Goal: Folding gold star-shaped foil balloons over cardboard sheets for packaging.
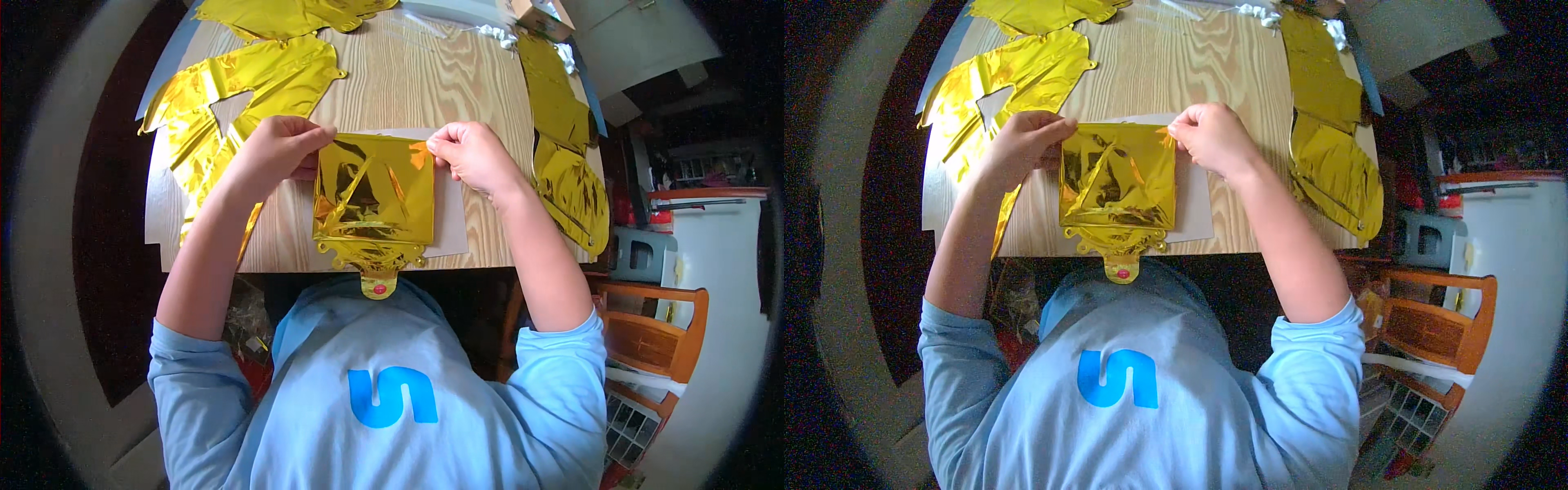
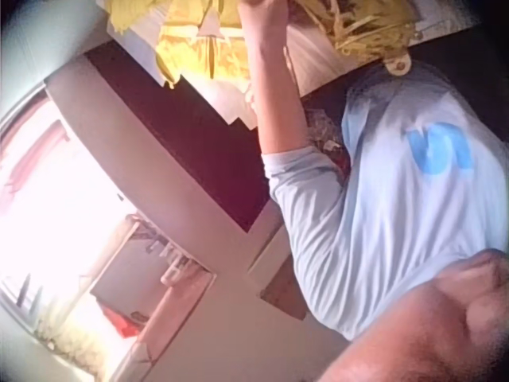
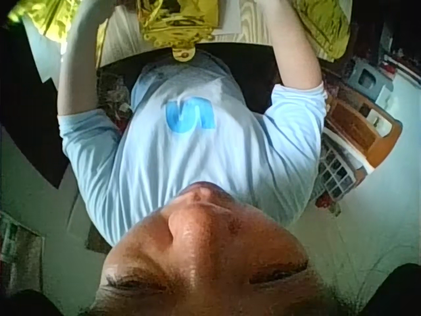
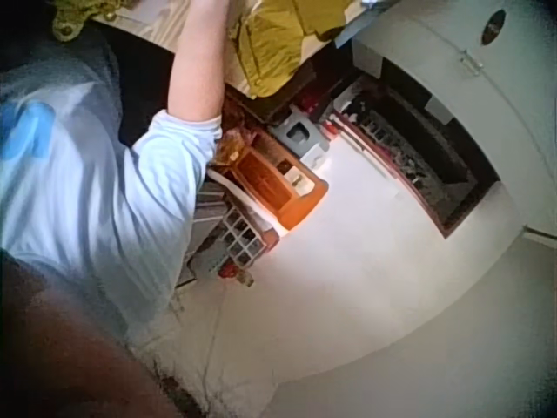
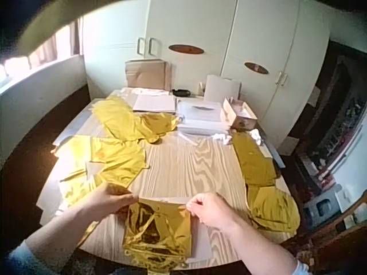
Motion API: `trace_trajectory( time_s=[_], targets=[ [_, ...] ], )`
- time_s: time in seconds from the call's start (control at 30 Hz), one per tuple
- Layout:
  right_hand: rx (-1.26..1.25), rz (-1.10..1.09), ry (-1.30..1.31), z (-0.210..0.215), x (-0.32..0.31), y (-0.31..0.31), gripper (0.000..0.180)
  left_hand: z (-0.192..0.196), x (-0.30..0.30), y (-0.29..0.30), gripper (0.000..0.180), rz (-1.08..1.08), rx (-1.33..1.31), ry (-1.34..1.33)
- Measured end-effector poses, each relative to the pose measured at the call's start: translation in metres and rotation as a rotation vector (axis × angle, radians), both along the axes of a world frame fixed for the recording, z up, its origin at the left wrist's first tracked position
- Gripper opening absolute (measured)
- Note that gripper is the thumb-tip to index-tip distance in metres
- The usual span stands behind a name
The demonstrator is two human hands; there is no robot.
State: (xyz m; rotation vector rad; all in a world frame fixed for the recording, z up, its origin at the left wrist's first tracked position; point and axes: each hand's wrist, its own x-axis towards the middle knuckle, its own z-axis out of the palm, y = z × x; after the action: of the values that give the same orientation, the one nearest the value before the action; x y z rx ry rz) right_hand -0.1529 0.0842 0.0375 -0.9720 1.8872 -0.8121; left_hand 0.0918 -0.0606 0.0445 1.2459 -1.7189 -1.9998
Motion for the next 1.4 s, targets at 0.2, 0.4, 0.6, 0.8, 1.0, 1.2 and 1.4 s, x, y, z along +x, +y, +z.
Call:
trace_trajectory(
  time_s=[0.2,0.4,0.6,0.8,1.0,1.2,1.4],
  targets=[
    [0.019,0.037,0.055,0.002,0.001,-0.003,0.017,-0.007,-0.004,0.002,0.030,-0.057,-0.260,-0.161],
    [-0.037,0.083,0.397,-0.001,0.005,-0.006,0.018,0.001,-0.009,0.007,0.028,-0.185,-0.555,-0.383],
    [-0.140,0.063,0.633,0.000,0.017,-0.008,0.017,-0.010,-0.007,0.014,0.031,-0.193,-0.941,-0.419],
    [-0.157,0.040,0.773,-0.002,0.026,-0.003,0.015,-0.017,-0.007,0.023,0.032,-0.163,-1.054,-0.450],
    [-0.319,0.124,1.019,-0.004,0.040,0.003,0.026,-0.021,-0.006,0.026,0.028,-0.155,-1.067,-0.445],
    [-0.394,0.591,0.916,-0.008,0.070,0.014,0.067,-0.022,-0.006,0.026,0.030,-0.127,-1.066,-0.416],
    [-0.318,0.577,0.947,-0.016,0.065,0.022,0.070,-0.023,-0.005,0.027,0.031,-0.101,-1.065,-0.423]
  ],
)
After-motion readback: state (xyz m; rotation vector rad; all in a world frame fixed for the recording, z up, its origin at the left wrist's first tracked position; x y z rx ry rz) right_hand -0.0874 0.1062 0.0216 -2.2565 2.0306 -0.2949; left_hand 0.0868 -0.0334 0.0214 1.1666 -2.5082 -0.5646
